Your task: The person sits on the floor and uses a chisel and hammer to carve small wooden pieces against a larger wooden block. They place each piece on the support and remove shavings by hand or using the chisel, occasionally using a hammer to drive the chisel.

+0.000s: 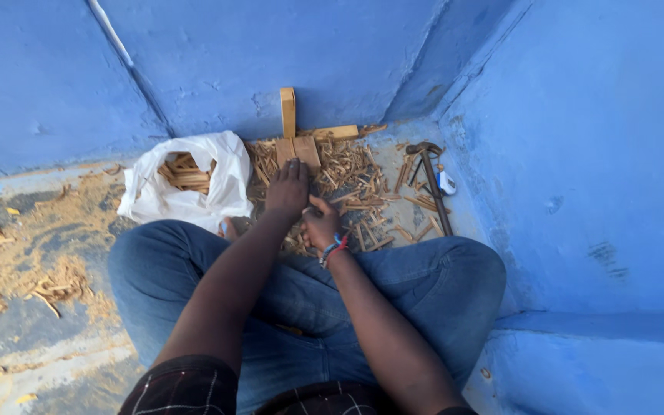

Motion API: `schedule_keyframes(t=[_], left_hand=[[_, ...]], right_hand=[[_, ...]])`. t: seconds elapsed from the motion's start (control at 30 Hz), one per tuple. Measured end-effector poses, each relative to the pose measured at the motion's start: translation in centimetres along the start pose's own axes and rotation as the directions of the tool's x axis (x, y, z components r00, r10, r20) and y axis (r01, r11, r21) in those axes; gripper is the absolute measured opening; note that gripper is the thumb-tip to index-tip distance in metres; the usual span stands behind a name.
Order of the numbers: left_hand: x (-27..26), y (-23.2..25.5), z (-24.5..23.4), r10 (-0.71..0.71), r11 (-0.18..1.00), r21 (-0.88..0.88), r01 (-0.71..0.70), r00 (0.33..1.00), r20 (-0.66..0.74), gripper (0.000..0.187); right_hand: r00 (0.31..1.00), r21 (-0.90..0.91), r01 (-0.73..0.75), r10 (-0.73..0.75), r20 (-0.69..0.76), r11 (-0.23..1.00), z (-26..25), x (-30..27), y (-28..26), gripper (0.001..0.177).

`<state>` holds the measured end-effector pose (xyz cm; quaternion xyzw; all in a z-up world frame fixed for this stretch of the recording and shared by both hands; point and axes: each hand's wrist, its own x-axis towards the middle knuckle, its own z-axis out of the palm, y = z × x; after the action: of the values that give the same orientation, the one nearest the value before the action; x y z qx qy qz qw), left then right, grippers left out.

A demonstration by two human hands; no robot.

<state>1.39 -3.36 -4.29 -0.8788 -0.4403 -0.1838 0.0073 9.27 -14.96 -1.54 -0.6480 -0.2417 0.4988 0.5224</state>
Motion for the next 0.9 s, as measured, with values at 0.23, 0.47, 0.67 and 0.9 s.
schedule_keyframes(t=[0.23,0.47,0.67,0.9], left_hand=[[0.8,0.1,0.9,-0.042,0.997,-0.060,0.045,0.998,0.057,0.055],[2.7,-0.7,1.0,-0.048,0.992,-0.110,0.057,0.995,0.086,0.053],[3.7,-1.5,0.7,-0.005,1.000,0.017,0.004,0.995,0.098,0.058],[4.5,-2.3,1.1,0.044,0.993,0.109,-0.041,0.999,-0.021,0.054]], right_hand=[[0.997,-0.040,-0.066,0.067,0.028,0.997,-0.7,1.3,-0.9,0.045],[0.981,-0.012,-0.188,0.188,0.037,0.982,-0.5,2.7,-2.5,0.047],[0.983,0.025,-0.176,0.177,-0.046,0.984,1.3,3.3,-2.3,0.045],[0.974,-0.002,-0.218,0.217,-0.060,0.976,1.9,5.1,-2.5,0.045]])
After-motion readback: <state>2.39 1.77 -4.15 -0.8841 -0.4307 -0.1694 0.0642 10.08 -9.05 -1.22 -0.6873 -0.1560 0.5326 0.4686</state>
